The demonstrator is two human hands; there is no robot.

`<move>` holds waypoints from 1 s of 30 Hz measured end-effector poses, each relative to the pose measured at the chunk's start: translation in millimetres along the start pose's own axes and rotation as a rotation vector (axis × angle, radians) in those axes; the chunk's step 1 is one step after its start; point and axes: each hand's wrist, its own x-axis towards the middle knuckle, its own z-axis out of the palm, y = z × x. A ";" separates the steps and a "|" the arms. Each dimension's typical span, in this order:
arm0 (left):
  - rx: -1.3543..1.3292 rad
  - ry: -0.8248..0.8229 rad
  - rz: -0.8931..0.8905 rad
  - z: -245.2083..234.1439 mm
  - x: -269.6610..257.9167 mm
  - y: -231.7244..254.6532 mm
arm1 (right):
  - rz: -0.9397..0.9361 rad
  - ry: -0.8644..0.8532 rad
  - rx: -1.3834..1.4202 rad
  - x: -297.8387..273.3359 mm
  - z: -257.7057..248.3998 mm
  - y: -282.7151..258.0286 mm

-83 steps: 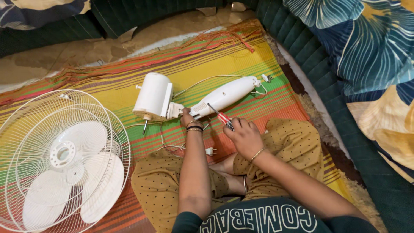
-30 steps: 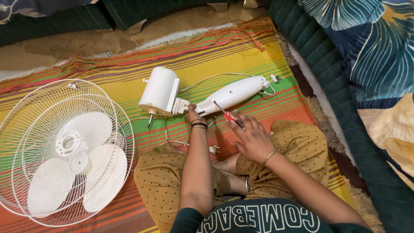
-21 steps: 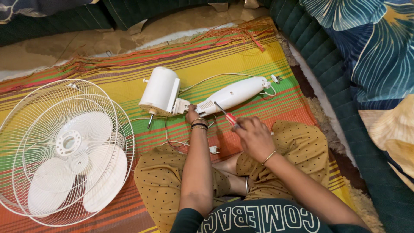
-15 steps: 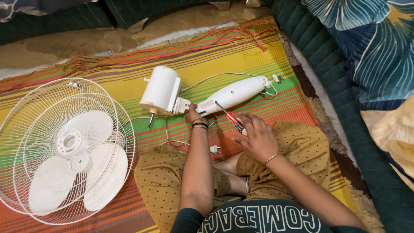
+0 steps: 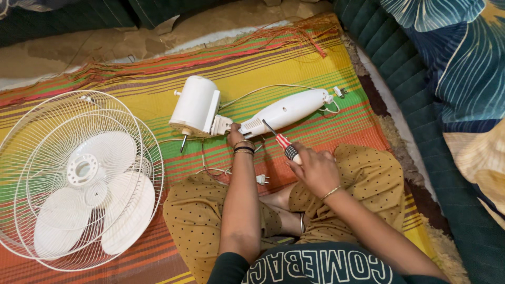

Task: The person sits on a mat and uses a screwdriver to remove screws from the white plastic housing of a disassembled electric fan. They separate the housing halves and continue unscrewing components while the fan blades and cage lie nearby.

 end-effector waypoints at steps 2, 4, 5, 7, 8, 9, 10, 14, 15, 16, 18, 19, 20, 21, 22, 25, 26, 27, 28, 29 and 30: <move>-0.001 0.002 -0.003 0.7 1.1 -0.6 | -0.270 0.369 -0.191 -4.0 4.5 -1.8; 0.000 0.003 -0.011 1.1 0.7 -0.2 | -0.427 0.570 -0.245 -4.2 4.6 -2.6; -0.006 -0.003 -0.015 1.4 0.0 0.1 | -0.443 0.590 -0.203 -4.8 4.3 -3.3; -0.019 -0.010 -0.022 0.2 -2.3 1.1 | -0.450 0.631 -0.102 -3.9 0.6 -3.3; -0.016 -0.004 -0.025 0.2 -3.4 1.3 | -0.439 0.653 -0.046 -3.0 -2.5 -2.4; -0.013 0.003 -0.028 0.3 -4.2 1.8 | -0.427 0.675 0.010 -2.8 -5.0 -2.5; -0.012 0.009 -0.031 1.1 -5.0 2.0 | -0.317 0.516 0.032 -1.1 -7.5 -3.6; -0.033 -0.024 -0.012 0.5 -4.9 1.7 | -0.288 0.449 0.064 -1.5 -14.4 -8.7; -0.025 -0.019 -0.014 0.8 -3.9 1.1 | -0.384 0.576 0.060 -3.5 -16.4 -8.1; -0.017 -0.012 -0.015 -0.3 -2.4 0.9 | -0.383 0.599 0.099 -5.5 -18.7 -6.1; -0.016 -0.019 -0.010 -0.6 1.4 -0.7 | -0.382 0.646 0.179 -8.3 -24.2 3.1; -0.016 -0.023 -0.006 -0.3 3.9 -1.4 | -0.352 0.670 0.207 -9.9 -25.6 9.4; -0.006 -0.025 -0.014 -1.1 6.6 -2.0 | -0.324 0.690 0.234 -11.4 -25.9 17.3; 0.003 -0.026 -0.022 -1.7 9.9 -2.7 | -0.296 0.710 0.262 -11.5 -24.4 26.4; 0.011 -0.026 -0.030 -3.1 13.1 -4.0 | -0.287 0.747 0.375 -8.4 -21.9 37.4; 0.015 -0.058 -0.119 -9.8 23.5 -9.3 | -0.242 0.780 0.865 16.0 -3.9 75.7; 0.027 -0.073 -0.110 -11.6 27.5 -11.1 | -0.217 0.735 1.125 30.1 6.4 86.5; 0.039 -0.088 -0.101 -14.3 31.2 -13.2 | -0.188 0.678 1.382 43.6 17.5 97.0; 0.050 -0.102 -0.092 -16.7 34.7 -15.9 | -0.054 0.611 1.589 56.8 28.3 107.7; 0.062 -0.098 -0.051 -18.6 38.1 -18.4 | 0.088 0.534 1.789 69.1 38.6 117.7; 0.073 -0.091 -0.009 -21.7 40.5 -20.0 | 0.240 0.442 1.981 77.9 47.7 127.6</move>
